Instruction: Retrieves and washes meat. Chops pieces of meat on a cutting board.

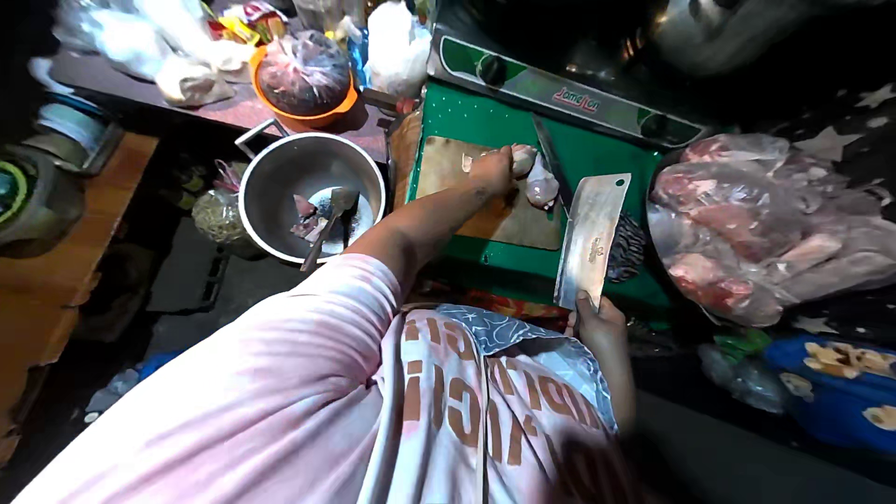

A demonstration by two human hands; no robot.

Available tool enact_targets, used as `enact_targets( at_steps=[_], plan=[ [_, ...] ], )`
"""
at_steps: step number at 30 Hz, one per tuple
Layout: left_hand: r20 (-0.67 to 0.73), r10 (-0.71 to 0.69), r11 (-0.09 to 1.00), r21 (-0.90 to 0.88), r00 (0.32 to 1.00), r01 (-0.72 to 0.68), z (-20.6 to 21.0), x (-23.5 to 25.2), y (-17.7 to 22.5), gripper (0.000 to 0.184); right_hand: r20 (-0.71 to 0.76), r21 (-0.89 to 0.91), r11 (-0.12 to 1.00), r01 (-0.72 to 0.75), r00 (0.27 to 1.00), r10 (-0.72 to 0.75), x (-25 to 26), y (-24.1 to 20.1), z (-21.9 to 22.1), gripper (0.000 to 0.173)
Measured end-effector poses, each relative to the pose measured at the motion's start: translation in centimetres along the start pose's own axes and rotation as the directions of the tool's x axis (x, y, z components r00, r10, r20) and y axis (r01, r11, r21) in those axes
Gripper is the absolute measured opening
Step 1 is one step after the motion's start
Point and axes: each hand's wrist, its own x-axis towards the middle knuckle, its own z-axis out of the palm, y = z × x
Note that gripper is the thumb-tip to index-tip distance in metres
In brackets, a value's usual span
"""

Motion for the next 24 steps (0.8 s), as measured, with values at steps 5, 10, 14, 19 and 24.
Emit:
enact_targets(
  at_steps=[5, 10, 14, 19, 24],
  plan=[
    [0.076, -0.105, 0.975, -0.188, 0.992, 0.118, 0.0, 1.0, 1.0, 0.063, 0.006, 0.043, 0.999, -0.006, 1.000, 0.005, -0.1, 0.4, -0.2, 0.025],
    [0.212, 0.121, 0.611, -0.786, 0.970, 0.096, -3.5, -5.2, -2.5, 0.050, 0.058, 0.121, 0.987, 0.102, 0.992, -0.109, 0.8, 0.6, 0.8, 0.022],
    [0.249, 0.149, 0.773, -0.633, 0.957, 0.044, -4.2, -9.3, -6.2, 0.075, 0.159, 0.048, 0.996, 0.072, 0.984, -0.079, 1.7, -0.6, 2.4, 0.025],
    [0.150, 0.047, 0.959, -0.284, 0.988, -0.003, -4.2, -8.4, -7.6, 0.065, 0.229, -0.011, 0.992, 0.125, 0.966, -0.119, 2.5, -2.8, 4.1, 0.028],
    [0.079, -0.098, 0.990, -0.094, 0.992, 0.105, -2.8, -5.8, -5.2, 0.066, 0.217, -0.014, 0.990, 0.140, 0.967, -0.134, 2.2, -3.1, 4.7, 0.028]
  ],
)
